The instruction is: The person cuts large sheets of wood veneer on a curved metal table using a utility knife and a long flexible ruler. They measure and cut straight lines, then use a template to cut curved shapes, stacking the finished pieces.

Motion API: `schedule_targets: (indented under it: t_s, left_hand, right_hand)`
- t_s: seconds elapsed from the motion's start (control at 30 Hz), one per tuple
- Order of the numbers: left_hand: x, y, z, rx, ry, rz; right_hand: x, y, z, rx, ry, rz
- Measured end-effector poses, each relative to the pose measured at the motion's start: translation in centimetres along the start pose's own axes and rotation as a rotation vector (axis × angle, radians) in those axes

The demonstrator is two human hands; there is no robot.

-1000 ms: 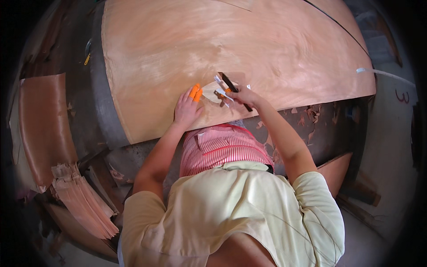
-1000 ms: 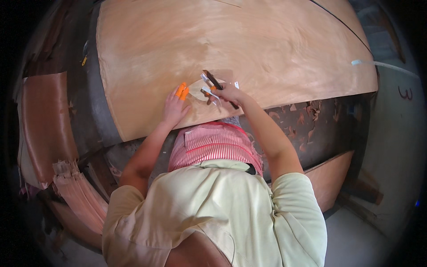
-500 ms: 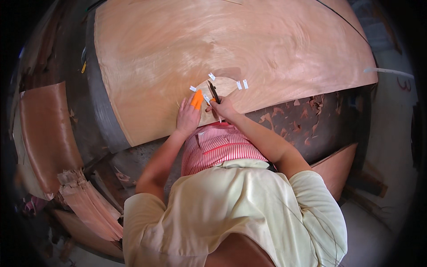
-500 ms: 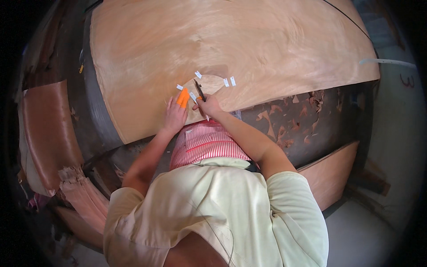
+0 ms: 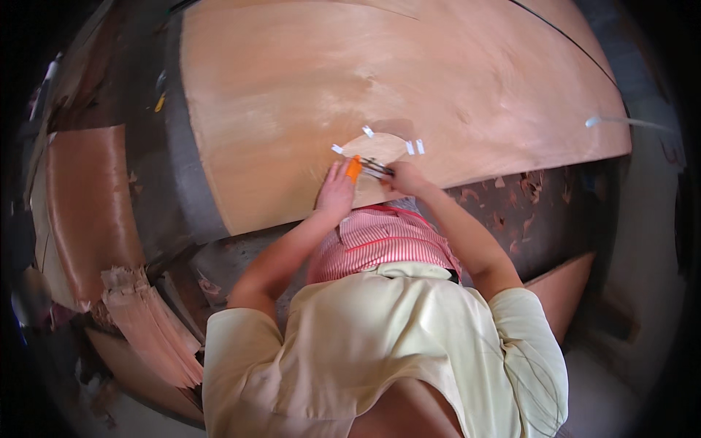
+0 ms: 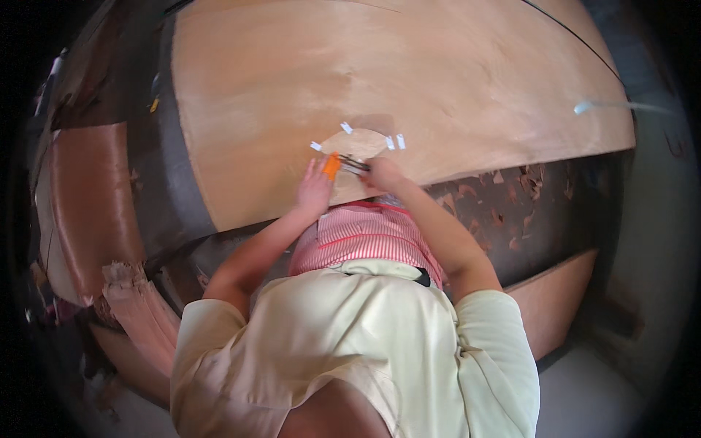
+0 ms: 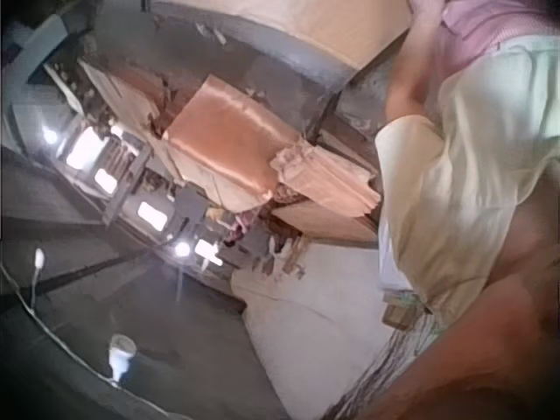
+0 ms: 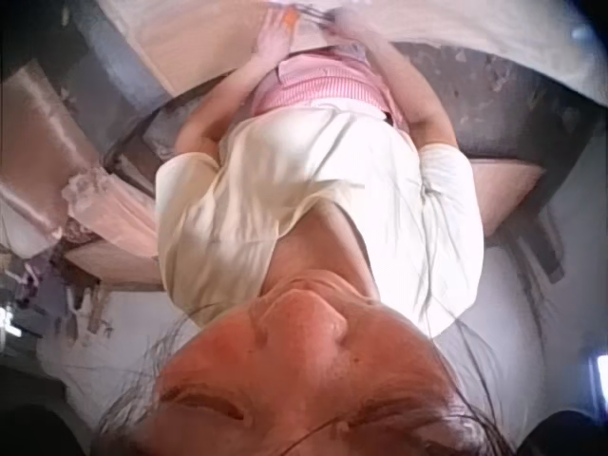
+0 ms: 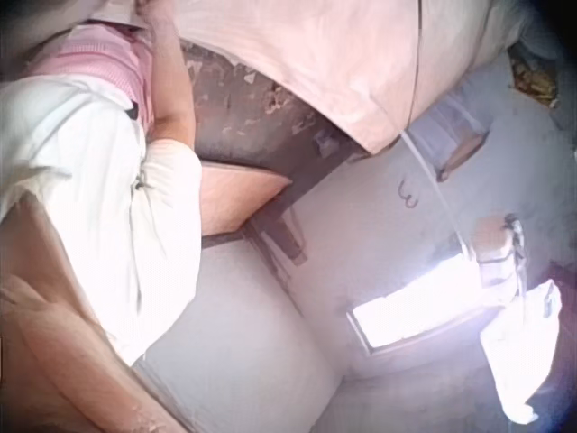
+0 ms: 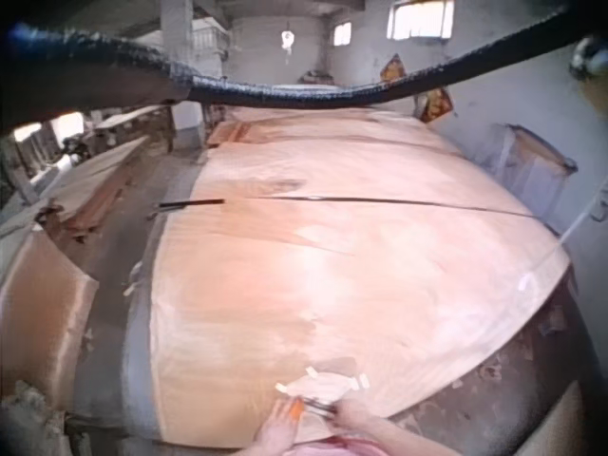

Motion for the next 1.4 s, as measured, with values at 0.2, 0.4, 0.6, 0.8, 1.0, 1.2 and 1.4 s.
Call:
schedule_targets:
  t_s: [0.2, 0.4, 0.6, 0.8, 1.0, 1.2, 1.4]
  left_hand:
    - [-0.2, 0.4, -1.4, 0.063, 0.116, 0.026]
    - [-14.7, 1.4, -3.1, 0.365, 0.336, -0.382]
    - [-25.5, 6.6, -0.7, 0.253, 0.150, -0.590]
    - [-24.0, 8.9, -1.0, 0.081, 0.131, -0.579]
    - [-22.9, 10.7, -1.4, 0.002, 0.231, -0.413]
    - [-31.2, 8.6, -4.0, 0.177, 0.288, -0.476]
    - [-41.0, 1.9, -4.2, 0.150, 0.283, -0.494]
  right_hand:
    - [2.2, 7.1, -2.5, 0.114, -0.469, 0.129]
    - [1.6, 13.9, 4.4, 0.284, -1.159, 0.314]
    - [-4.5, 13.6, 5.0, 0.227, -1.246, 0.279]
    - [-10.6, 9.9, 2.9, 0.089, -1.143, 0.161]
    - [-12.0, 6.1, 6.9, 0.141, -1.154, 0.228]
    - [-14.4, 7.7, 10.0, 0.260, -1.188, 0.381]
    - [-20.2, -3.6, 9.5, 0.233, -0.834, 0.197]
Point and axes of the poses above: each hand's wrist, its own y-axis away from the middle knuckle, its own z-axis out of the palm, x = y × z, the point moved 9 cm from there along -y, towards the middle knuckle, and after that the axes turned 15 degrees about -z, right-handed, at the moved point
